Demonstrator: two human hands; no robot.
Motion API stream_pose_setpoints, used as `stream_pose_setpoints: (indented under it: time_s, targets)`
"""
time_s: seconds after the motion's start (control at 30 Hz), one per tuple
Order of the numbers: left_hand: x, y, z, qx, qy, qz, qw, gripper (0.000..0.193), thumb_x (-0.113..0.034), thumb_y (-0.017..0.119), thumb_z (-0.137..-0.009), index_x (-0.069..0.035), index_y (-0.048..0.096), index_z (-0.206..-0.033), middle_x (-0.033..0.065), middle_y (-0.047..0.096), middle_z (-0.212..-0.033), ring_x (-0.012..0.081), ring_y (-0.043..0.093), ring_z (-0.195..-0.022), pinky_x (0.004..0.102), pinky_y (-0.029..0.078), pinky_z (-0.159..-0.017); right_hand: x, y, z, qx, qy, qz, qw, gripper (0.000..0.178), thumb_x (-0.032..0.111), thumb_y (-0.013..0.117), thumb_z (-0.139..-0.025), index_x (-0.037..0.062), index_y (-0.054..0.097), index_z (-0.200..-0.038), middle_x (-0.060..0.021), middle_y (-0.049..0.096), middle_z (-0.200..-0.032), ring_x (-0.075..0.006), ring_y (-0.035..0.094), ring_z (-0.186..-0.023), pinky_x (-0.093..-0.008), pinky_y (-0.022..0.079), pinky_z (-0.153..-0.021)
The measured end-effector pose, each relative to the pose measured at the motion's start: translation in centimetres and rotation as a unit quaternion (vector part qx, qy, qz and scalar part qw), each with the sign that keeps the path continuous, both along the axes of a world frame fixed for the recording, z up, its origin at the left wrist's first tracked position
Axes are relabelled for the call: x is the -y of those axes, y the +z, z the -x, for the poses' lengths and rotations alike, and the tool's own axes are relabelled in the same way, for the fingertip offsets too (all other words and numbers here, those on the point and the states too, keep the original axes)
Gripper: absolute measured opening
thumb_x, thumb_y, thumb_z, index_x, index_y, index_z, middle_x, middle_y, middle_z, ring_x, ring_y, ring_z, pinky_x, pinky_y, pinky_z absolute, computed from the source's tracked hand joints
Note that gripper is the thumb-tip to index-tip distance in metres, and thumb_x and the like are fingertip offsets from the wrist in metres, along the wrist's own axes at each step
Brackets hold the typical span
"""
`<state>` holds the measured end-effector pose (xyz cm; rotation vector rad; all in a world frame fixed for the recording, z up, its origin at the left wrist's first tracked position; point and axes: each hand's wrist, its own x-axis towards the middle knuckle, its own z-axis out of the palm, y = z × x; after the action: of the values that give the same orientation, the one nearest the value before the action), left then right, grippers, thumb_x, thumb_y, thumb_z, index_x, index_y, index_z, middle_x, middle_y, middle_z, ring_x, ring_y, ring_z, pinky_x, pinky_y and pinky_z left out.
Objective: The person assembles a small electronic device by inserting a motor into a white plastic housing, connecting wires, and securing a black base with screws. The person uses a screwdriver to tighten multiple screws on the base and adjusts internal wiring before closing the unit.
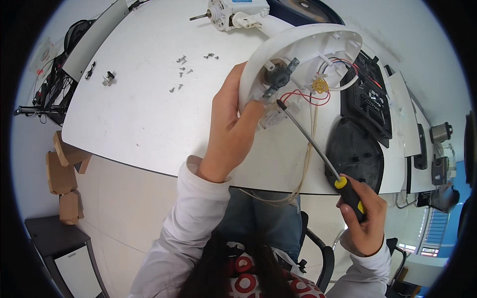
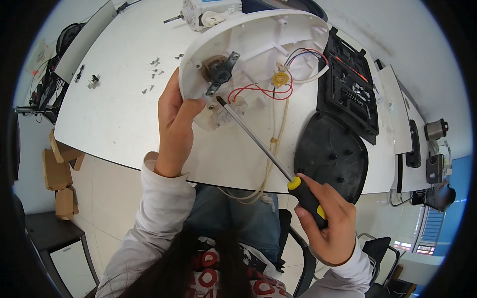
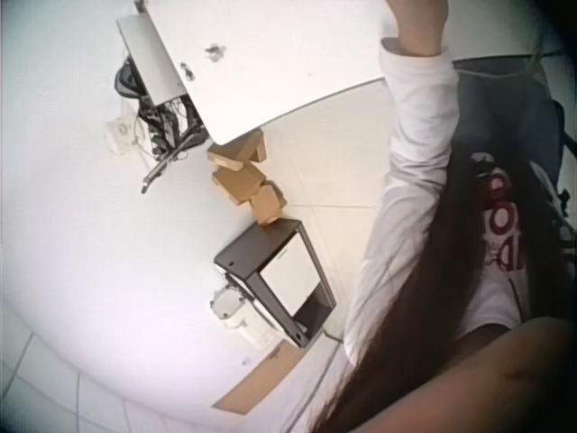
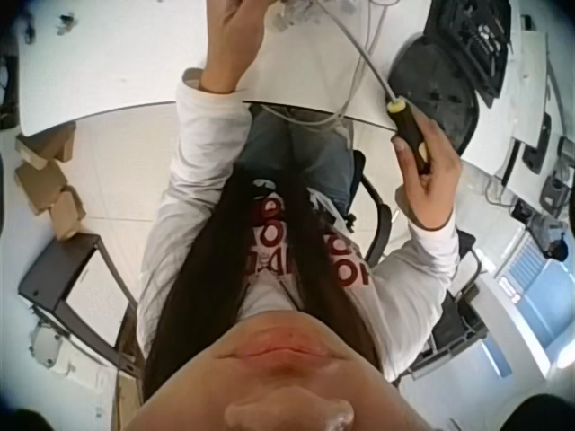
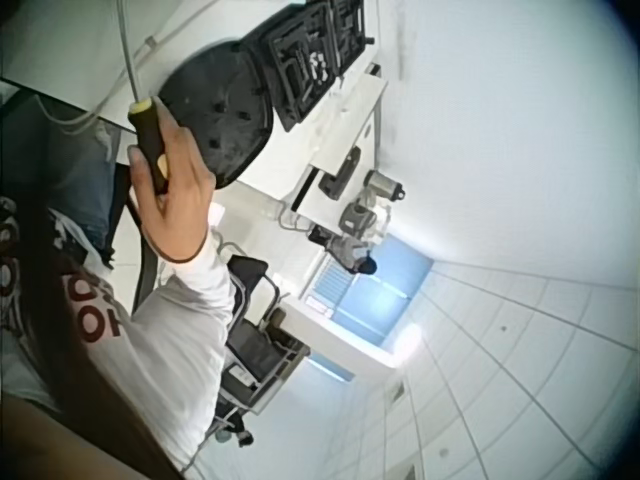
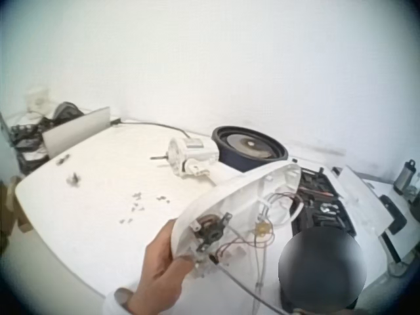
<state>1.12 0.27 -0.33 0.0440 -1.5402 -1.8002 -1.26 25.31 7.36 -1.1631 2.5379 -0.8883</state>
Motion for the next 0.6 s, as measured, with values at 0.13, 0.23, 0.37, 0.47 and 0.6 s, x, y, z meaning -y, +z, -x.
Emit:
stream_pose_setpoints:
  time_s: [0.13,0.23,0.37,0.47,0.6]
  targets:
    - [0.1,0.0,0.0,-0.003,-0.001,-0.008,1.000,0.047,0.004,0.039,-0.072,0.005,0.048,-0.118,0.0090,0.057,-0.100,0.0125,0.051,-0.090,0.0240,0.042,-0.082,0.4,0.2,0.0,-0.003,0.001,-0.020,1.000,0.038,0.006,0.061,-0.078,-0.0028,0.055,-0.114,-0.0141,0.052,-0.073,-0.0246,0.050,-0.059,-0.0288,0.040,-0.056]
    - [0.3,-0.3,0.3,-0.010,-0.008,-0.006,1.000,0.047,0.005,0.040,-0.072,0.005,0.048,-0.118,0.0085,0.058,-0.099,0.0120,0.051,-0.089,0.0233,0.042,-0.081,0.7,0.0,-0.1,-0.004,-0.010,-0.011,1.000,0.037,0.007,0.061,-0.079,-0.0024,0.054,-0.115,-0.0144,0.052,-0.074,-0.0254,0.050,-0.058,-0.0291,0.040,-0.055]
    - [0.2,-0.3,0.1,-0.023,0.007,-0.015,1.000,0.045,0.004,0.041,-0.073,0.005,0.050,-0.118,0.0097,0.060,-0.098,0.0120,0.053,-0.087,0.0236,0.044,-0.079,0.9,0.1,-0.1,-0.014,0.002,-0.027,1.000,0.038,0.007,0.060,-0.080,-0.0018,0.053,-0.116,-0.0151,0.052,-0.074,-0.0264,0.051,-0.058,-0.0308,0.040,-0.054]
    - [0.1,-0.3,-0.1,0.014,0.006,-0.003,1.000,0.044,0.000,0.045,-0.077,0.006,0.048,-0.121,0.0063,0.057,-0.102,0.0098,0.048,-0.090,0.0209,0.037,-0.081,1.3,0.9,-0.6,-0.047,-0.004,-0.072,0.996,0.040,0.007,0.061,-0.080,-0.0011,0.052,-0.118,-0.0154,0.052,-0.081,-0.0276,0.052,-0.060,-0.0326,0.041,-0.054]
    - [0.0,-0.2,-0.2,0.028,0.001,-0.007,1.000,0.044,0.002,0.045,-0.078,0.007,0.047,-0.122,0.0070,0.057,-0.102,0.0100,0.049,-0.090,0.0219,0.039,-0.081,1.7,1.2,-2.1,-0.142,-0.037,-0.098,0.984,0.042,0.007,0.065,-0.076,-0.0023,0.048,-0.114,-0.0163,0.051,-0.092,-0.0296,0.055,-0.067,-0.0335,0.041,-0.053]
